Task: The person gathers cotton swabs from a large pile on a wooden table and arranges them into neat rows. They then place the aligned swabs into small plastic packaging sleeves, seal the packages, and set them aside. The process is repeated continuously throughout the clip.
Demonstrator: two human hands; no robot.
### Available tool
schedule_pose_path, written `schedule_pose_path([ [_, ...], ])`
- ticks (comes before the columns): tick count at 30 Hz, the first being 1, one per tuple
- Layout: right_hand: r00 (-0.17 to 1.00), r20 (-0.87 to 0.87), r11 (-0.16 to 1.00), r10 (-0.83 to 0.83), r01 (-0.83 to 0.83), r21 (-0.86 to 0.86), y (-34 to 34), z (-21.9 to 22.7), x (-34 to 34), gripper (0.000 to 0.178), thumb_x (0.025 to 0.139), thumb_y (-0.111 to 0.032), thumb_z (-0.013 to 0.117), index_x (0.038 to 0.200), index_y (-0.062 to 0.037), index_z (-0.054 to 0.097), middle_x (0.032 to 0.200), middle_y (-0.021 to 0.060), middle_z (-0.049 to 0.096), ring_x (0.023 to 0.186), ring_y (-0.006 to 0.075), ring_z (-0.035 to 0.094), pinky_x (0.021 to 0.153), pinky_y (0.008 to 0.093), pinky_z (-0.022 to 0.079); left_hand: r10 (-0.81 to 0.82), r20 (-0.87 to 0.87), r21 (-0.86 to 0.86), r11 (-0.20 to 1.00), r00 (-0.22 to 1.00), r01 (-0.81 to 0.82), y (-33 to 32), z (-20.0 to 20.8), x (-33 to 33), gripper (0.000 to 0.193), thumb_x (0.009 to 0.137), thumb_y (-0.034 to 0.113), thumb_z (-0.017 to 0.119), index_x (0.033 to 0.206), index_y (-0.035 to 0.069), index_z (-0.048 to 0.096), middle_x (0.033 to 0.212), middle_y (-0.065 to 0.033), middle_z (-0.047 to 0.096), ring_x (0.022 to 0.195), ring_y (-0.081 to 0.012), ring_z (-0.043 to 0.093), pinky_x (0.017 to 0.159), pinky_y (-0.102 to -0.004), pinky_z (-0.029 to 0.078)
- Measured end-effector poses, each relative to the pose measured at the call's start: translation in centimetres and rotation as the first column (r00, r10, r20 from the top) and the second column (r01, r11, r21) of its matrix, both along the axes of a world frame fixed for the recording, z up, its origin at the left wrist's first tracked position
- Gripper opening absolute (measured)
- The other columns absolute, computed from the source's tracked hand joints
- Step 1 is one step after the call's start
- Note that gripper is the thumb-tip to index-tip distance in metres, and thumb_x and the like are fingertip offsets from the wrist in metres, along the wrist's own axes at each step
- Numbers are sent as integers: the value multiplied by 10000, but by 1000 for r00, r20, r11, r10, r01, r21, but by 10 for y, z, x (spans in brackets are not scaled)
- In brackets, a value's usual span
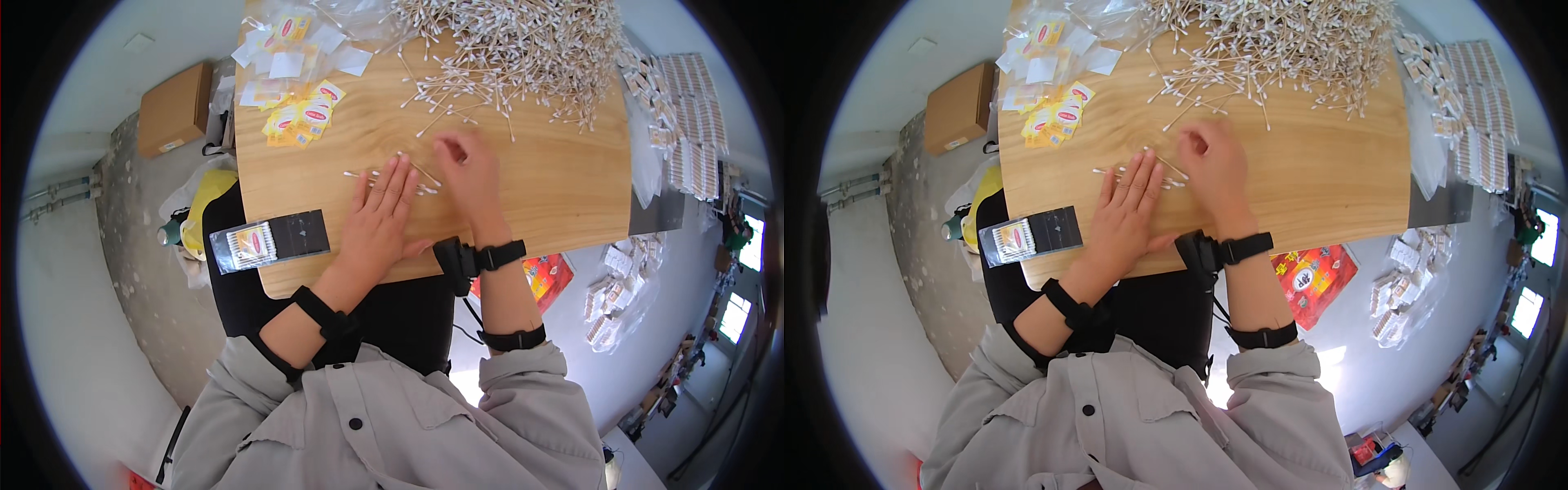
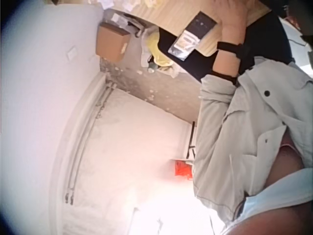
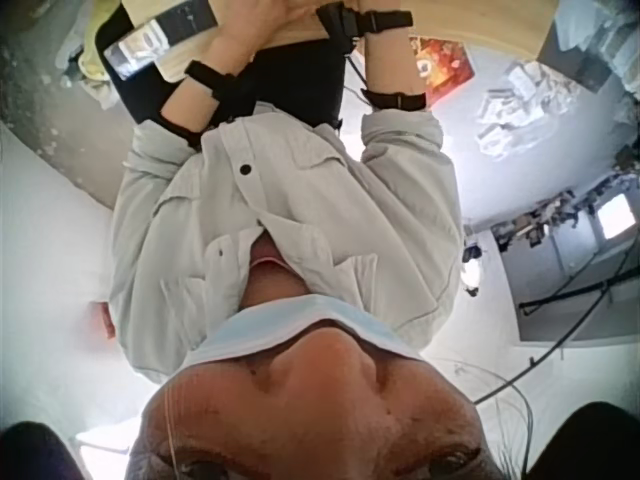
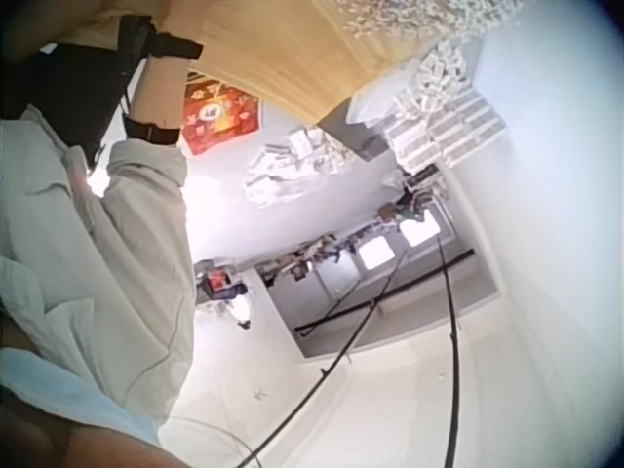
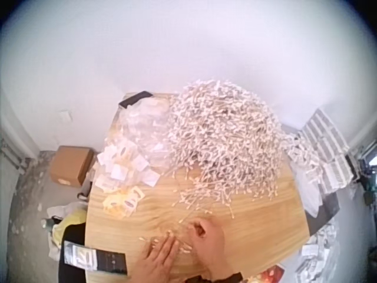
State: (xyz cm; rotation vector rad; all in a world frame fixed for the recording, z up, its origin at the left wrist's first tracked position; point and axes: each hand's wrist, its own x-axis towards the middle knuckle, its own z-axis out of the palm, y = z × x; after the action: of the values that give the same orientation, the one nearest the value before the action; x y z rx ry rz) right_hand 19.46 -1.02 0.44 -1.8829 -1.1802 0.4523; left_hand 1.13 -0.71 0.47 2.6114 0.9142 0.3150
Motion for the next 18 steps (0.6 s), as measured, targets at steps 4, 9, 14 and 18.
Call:
schedule_pose_path([
  [4,960,215,984,-177,169,51,24,5,13,120,814,-122,716,934,-116,705,880,58,587,724,202,628,665,328,515,95,-13,-30,995,995,-95,-2,1,18,1085,636,514,795,1480,8,336,1586,-156,260,1481,-277,230,1175,-482,201],
  [9,989,150,998,15,-6,-58,15,-10,17,216,802,-113,730,1015,-137,706,953,70,552,727,196,624,653,330,509,137,-32,-57,989,990,-139,2,7,24,1078,643,509,798,1489,28,335,1592,-158,239,1475,-298,230,1172,-527,164],
  [14,971,-9,970,239,-239,-32,5,-4,10,229,795,-87,731,1018,-140,713,922,60,568,699,184,619,637,317,506,84,-37,-44,995,996,-86,1,0,10,1080,657,526,792,1510,65,316,1598,-152,225,1480,-303,214,1178,-550,128],
  [18,992,56,993,113,-112,-24,18,0,15,184,805,-83,716,983,-128,717,870,48,587,694,191,615,625,308,502,69,-42,-34,997,997,-70,-9,-4,-5,1074,668,523,784,1513,64,307,1602,-146,225,1493,-281,193,1178,-556,134],
])
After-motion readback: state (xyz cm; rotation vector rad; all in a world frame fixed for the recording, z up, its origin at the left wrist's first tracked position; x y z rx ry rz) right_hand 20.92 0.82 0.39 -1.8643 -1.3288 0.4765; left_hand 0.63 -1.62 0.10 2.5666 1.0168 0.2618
